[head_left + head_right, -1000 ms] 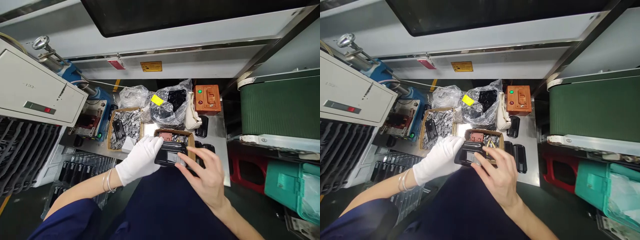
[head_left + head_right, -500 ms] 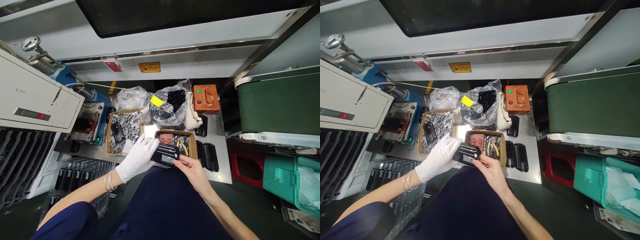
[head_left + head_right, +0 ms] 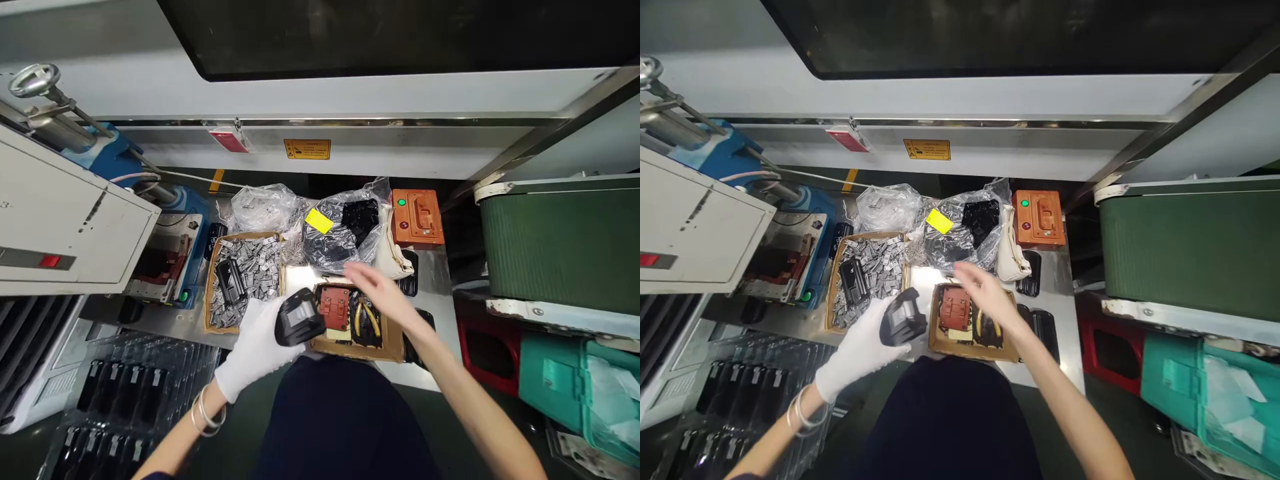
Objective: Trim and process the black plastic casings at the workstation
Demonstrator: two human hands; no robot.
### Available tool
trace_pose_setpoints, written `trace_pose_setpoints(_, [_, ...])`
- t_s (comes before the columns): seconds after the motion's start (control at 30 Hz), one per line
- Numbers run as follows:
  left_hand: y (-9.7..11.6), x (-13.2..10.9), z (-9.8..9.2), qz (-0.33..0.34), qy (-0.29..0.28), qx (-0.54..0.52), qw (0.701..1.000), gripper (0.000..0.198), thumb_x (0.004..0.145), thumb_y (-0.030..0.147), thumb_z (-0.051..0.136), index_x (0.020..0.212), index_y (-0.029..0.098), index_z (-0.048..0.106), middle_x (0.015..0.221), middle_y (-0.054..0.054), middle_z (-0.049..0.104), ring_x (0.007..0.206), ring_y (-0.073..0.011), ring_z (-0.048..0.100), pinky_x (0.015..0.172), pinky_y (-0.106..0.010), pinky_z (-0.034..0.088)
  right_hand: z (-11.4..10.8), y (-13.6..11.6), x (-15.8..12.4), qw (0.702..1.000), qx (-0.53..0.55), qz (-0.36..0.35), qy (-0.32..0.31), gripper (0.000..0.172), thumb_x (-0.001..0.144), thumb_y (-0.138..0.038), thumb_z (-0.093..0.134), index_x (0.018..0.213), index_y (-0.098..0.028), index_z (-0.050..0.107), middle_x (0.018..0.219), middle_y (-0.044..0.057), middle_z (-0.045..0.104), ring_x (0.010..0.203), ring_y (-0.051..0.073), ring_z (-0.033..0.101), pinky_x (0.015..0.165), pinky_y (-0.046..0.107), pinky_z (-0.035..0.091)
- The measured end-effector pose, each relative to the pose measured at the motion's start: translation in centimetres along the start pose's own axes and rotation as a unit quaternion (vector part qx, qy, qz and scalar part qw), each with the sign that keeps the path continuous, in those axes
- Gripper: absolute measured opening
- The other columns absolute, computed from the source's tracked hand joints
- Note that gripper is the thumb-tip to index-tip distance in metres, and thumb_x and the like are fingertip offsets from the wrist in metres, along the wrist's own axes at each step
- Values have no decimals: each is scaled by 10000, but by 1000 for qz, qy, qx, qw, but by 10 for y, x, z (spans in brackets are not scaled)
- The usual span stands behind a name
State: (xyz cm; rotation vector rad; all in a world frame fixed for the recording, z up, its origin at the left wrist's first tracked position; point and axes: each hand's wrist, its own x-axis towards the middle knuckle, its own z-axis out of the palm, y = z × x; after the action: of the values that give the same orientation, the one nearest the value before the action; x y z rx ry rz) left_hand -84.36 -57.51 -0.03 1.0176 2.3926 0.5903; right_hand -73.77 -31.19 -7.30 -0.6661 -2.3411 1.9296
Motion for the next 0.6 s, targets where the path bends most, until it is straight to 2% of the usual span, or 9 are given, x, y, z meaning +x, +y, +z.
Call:
trace_pose_setpoints(0.07, [-6,-2,6,-115,-18,-180,977,730,699,239,762,1394,207,540,1349,-124,675,1327,-346,620,1157,-509,504,-16,17,64,993,-89,-3,81,361,1137,-327,461,1386,-143,646,1358,137,684,1246,279,660,1132,515,515])
trace_pose_setpoints(0.13, [-16,-6,19,-195,-25,-309,931,763,655,281,735,1382,161,539,1411,-178,643,1382,-384,585,1200,-528,466,-28,37,125,975,-188,-6,114,260,1118,-202,515,1324,-130,658,1377,143,655,1287,278,624,1151,535,492])
trace_pose_setpoints(0.2, [-27,-10,34,-240,-10,-374,896,796,631,361,745,1360,121,533,1392,-230,649,1342,-433,608,1181,-567,472,-34,57,171,955,-281,-12,98,182,1086,-184,607,1243,-134,686,1343,131,658,1287,286,612,1147,541,492])
trace_pose_setpoints(0.27, [-36,-15,47,-278,22,-417,865,872,579,406,777,1351,94,517,1358,-272,659,1335,-485,599,1190,-614,440,-37,73,200,930,-361,-23,61,126,1059,-198,671,1164,-135,701,1280,115,670,1239,287,627,1115,537,512])
trace_pose_setpoints(0.37, [-43,-16,56,-308,45,-451,836,916,522,404,797,1329,79,513,1392,-319,634,1383,-533,545,1226,-651,372,-46,90,215,891,-451,-55,7,91,1050,-201,682,1108,-133,695,1200,94,671,1180,281,634,1083,530,517])
trace_pose_setpoints(0.47, [-44,-9,51,-295,33,-472,830,864,527,390,801,1298,104,540,1416,-308,635,1394,-523,550,1209,-631,406,-63,100,214,863,-495,-93,-37,132,1056,-184,657,1174,-133,686,1125,81,672,1137,275,639,1079,526,504])
trace_pose_setpoints(0.6, [-41,-3,42,-273,23,-480,834,842,555,382,816,1300,115,527,1405,-306,645,1389,-514,561,1207,-628,410,-84,107,209,861,-493,-112,-58,225,1047,-181,677,1269,-144,673,1145,82,676,1154,278,642,1068,516,522])
